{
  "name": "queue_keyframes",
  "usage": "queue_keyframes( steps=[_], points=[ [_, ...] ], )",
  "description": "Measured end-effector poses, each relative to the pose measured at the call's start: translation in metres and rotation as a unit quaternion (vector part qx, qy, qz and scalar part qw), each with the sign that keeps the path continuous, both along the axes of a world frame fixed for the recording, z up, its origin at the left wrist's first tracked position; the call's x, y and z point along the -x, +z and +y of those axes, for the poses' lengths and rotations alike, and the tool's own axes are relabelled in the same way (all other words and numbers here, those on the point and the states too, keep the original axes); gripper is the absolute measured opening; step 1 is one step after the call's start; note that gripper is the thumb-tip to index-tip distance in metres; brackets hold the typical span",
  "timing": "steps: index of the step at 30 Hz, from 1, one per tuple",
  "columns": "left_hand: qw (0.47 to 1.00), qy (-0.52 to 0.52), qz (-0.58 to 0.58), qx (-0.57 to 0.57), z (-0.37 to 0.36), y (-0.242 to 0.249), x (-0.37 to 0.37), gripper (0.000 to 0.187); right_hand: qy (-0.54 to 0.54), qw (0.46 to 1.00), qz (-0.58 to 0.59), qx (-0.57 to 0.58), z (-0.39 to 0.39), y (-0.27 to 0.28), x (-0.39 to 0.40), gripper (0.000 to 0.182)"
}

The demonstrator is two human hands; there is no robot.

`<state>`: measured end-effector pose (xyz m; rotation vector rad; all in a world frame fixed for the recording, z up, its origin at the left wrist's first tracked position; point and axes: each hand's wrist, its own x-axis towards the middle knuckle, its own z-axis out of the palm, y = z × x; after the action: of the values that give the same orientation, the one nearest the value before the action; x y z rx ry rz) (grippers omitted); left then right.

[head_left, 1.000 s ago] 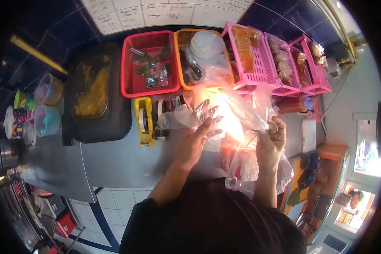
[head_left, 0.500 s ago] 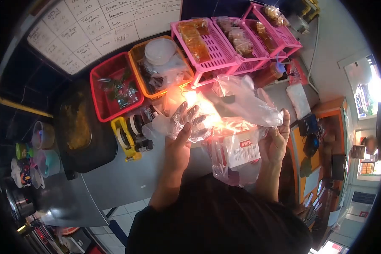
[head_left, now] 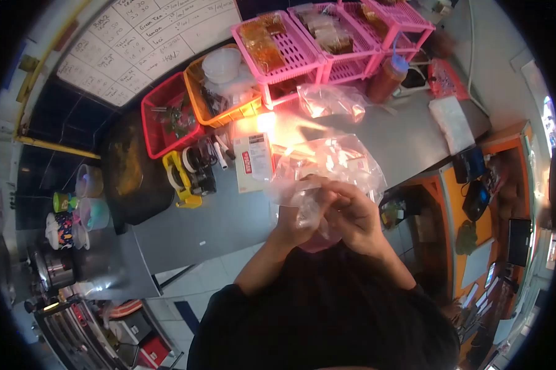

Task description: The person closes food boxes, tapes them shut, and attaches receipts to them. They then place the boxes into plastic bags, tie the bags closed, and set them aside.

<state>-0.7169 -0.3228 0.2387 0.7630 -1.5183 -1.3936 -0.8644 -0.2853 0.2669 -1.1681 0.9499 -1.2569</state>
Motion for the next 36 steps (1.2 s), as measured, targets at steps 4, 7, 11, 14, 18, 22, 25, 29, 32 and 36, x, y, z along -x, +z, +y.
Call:
queue_keyframes(
  steps=[4,7,11,14,18,22,25,29,32,36],
  points=[
    [0.937,0.23,0.183,-0.188,0.006,-0.015,0.009,0.035,-0.141,0.841,0.423,0.306,0.012,-0.024,0.052,0.061],
    [0.872,0.198,0.384,-0.231,0.001,0.005,0.004,0.043,-0.279,0.656,0.665,0.223,0.017,-0.036,0.064,0.069],
    [0.884,0.148,0.411,-0.164,0.011,0.015,0.0,0.047,-0.332,0.669,0.633,0.202,0.004,-0.058,0.085,0.063],
    [0.892,0.131,0.411,-0.137,0.013,0.026,0.006,0.046,-0.347,0.832,0.412,0.131,0.002,-0.057,0.093,0.054],
    [0.872,0.235,0.396,-0.167,0.01,0.042,0.03,0.037,-0.201,0.897,0.393,-0.008,0.002,-0.04,0.101,0.043],
    [0.859,0.502,-0.085,-0.045,0.001,-0.005,0.064,0.028,-0.198,0.966,0.13,0.105,0.022,-0.045,0.101,0.033],
    [0.931,0.168,-0.298,0.13,0.022,-0.057,0.088,0.018,-0.186,0.976,-0.044,0.104,0.041,-0.066,0.086,0.026],
    [0.973,-0.079,-0.176,-0.131,0.061,-0.049,0.098,0.018,-0.123,0.981,-0.105,0.105,0.061,-0.086,0.088,0.012],
    [0.844,-0.3,-0.408,-0.176,0.052,-0.076,0.058,0.034,-0.086,0.987,-0.107,0.082,0.06,-0.09,0.093,0.018],
    [0.722,-0.127,-0.679,-0.042,0.065,-0.178,-0.002,0.043,-0.013,0.952,0.284,0.113,0.062,-0.041,0.098,0.048]
  ],
)
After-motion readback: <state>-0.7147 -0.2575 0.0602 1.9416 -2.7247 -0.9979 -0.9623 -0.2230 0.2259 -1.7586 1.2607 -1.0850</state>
